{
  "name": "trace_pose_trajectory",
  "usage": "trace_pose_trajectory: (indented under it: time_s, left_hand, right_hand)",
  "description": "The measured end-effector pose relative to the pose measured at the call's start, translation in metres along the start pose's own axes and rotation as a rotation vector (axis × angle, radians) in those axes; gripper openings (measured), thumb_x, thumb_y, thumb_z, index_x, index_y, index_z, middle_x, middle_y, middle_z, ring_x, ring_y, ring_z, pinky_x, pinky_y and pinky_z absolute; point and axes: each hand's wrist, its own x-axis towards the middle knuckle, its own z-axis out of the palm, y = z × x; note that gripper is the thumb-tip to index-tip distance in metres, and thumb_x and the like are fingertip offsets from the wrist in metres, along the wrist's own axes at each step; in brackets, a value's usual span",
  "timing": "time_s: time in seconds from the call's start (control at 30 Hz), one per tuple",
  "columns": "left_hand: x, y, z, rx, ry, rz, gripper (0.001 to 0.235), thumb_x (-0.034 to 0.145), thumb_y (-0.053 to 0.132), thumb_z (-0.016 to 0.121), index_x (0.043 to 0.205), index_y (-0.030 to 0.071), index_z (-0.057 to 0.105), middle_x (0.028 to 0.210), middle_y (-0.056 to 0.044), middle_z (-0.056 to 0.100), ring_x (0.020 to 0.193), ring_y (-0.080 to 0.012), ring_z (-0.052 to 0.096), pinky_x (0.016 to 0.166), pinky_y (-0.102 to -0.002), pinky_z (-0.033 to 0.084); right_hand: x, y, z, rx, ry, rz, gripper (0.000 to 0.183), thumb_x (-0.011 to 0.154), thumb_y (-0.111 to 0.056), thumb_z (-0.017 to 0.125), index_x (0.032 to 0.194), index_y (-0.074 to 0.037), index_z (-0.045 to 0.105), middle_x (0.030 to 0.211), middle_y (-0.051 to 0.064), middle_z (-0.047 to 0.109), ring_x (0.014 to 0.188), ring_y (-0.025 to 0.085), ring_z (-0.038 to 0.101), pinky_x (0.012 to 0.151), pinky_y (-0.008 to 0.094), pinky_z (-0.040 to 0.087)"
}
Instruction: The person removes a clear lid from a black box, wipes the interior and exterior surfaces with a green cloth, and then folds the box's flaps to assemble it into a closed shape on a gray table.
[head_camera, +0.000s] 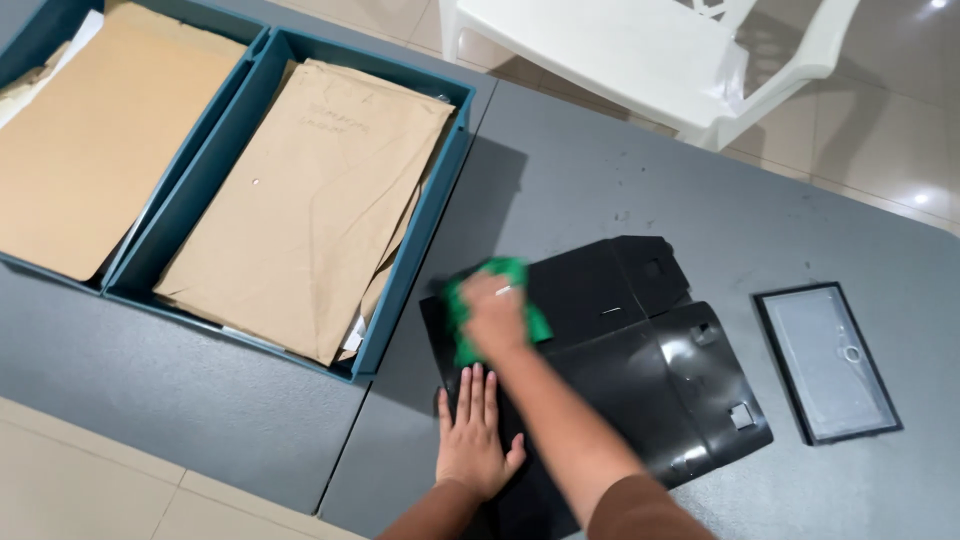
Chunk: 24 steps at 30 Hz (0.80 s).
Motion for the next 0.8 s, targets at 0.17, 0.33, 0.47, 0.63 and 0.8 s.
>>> trace_pose_trajectory:
  time_s: [0.17,0.33,0.47,0.63,0.8]
  left_hand:
    - [0.001,0.007,-0.022,0.062,-0.338,-0.062,0.097,0.093,0.058,0.047,0.16,-0.001,0.01,0.167,-0.022,0.01,0.157,-0.0347,-0.001,0.123,-0.064,-0.005]
    - [0.002,0.009,-0.023,0.044,-0.168,-0.032,0.1,0.086,0.055,0.053,0.158,0.0,0.009,0.168,-0.02,0.004,0.155,-0.0314,-0.002,0.119,-0.063,-0.002]
    - [0.001,0.011,-0.03,0.045,-0.236,-0.046,0.1,0.088,0.054,0.052,0.159,0.0,0.006,0.168,-0.019,0.0,0.156,-0.0308,-0.005,0.119,-0.063,-0.002]
    - [-0.001,0.011,-0.025,0.057,-0.22,-0.042,0.099,0.089,0.055,0.051,0.159,0.002,0.006,0.169,-0.017,0.0,0.157,-0.0288,-0.005,0.121,-0.062,-0.001]
    - [-0.002,0.013,-0.015,0.165,-0.115,-0.031,0.1,0.087,0.057,0.051,0.159,0.003,0.009,0.169,-0.015,0.003,0.155,-0.0281,0.001,0.12,-0.063,0.003]
  right_hand:
    - [-0.016,-0.017,-0.026,0.264,-0.061,-0.308,0.053,0.066,-0.022,0.073,0.117,-0.01,0.068,0.132,0.014,0.062,0.122,0.036,0.055,0.101,0.049,0.041]
    - [-0.03,0.118,-0.038,0.142,0.044,-0.139,0.058,0.073,-0.001,0.061,0.127,-0.022,0.071,0.135,0.008,0.064,0.129,0.032,0.057,0.103,0.048,0.046]
    - [-0.082,0.184,-0.048,-0.041,0.156,0.371,0.054,0.078,-0.004,0.067,0.131,-0.014,0.065,0.144,0.01,0.058,0.134,0.036,0.051,0.107,0.054,0.041]
    - [-0.164,0.115,-0.074,0.01,0.012,0.441,0.075,0.071,-0.008,0.078,0.142,-0.013,0.055,0.157,0.01,0.046,0.147,0.036,0.038,0.115,0.058,0.034]
    - [-0.257,0.102,-0.122,0.065,-0.281,0.14,0.092,0.063,-0.008,0.08,0.147,-0.024,0.046,0.158,0.005,0.042,0.149,0.032,0.032,0.119,0.056,0.026]
